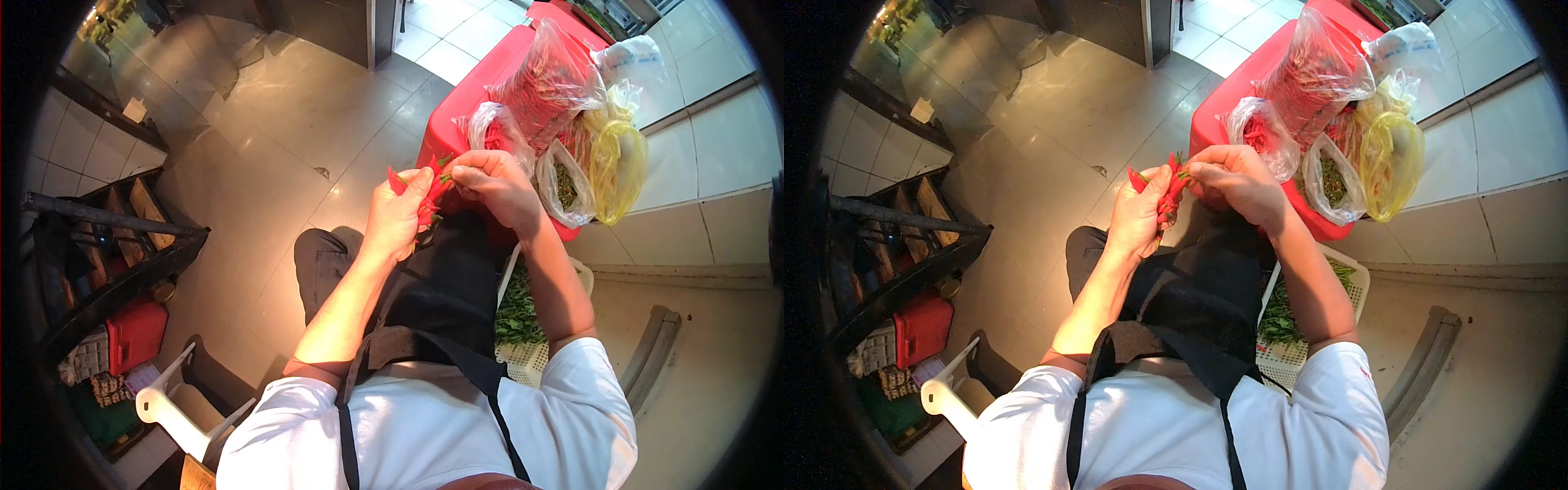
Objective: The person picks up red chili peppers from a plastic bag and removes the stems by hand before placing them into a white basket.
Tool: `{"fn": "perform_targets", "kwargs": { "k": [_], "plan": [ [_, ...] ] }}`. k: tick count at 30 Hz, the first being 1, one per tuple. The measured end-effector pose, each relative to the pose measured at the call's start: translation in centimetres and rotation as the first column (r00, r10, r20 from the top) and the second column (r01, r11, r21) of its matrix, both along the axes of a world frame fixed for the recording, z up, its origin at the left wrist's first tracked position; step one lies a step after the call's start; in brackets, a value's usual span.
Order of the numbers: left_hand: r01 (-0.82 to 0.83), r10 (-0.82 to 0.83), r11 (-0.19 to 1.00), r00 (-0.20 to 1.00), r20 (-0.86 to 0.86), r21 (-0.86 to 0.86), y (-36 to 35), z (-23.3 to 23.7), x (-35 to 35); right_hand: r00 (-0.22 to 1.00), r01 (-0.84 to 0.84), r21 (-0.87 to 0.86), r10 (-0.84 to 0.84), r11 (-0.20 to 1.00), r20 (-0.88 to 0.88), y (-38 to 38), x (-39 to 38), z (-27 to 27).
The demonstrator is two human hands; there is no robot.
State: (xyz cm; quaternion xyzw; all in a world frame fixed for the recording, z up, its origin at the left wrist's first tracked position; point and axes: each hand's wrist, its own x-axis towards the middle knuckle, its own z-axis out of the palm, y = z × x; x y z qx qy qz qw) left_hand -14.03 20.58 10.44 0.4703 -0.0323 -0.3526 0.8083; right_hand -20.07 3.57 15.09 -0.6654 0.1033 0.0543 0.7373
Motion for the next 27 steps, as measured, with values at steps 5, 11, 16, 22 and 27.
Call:
{"fn": "perform_targets", "kwargs": {
  "k": [5,11,16,22,27],
  "plan": [
    [-0.009,0.007,0.999,0.999,0.050,0.045,-0.3,0.0,-0.2,0.992,0.004,-0.451,0.052,0.893,0.112,0.9,-0.2,0.9],
    [0.060,-0.061,0.998,0.997,0.040,0.026,-0.1,0.1,-0.1,0.997,0.055,-0.025,-0.054,0.998,0.051,1.1,-0.6,0.0],
    [0.073,-0.073,0.997,0.996,-0.047,-0.009,-0.1,0.0,-0.1,0.991,0.136,0.577,-0.099,0.805,-0.095,1.2,-1.1,-2.4],
    [0.066,-0.066,0.998,0.988,-0.139,-0.008,-0.6,-0.1,-0.2,0.810,0.547,0.025,-0.536,0.837,0.239,-1.5,-2.9,-4.2],
    [0.104,-0.108,0.994,0.980,-0.166,-0.034,-0.7,-0.9,0.2,0.572,0.803,-0.496,-0.662,0.331,0.484,-10.3,-7.9,-5.3]
  ]
}}
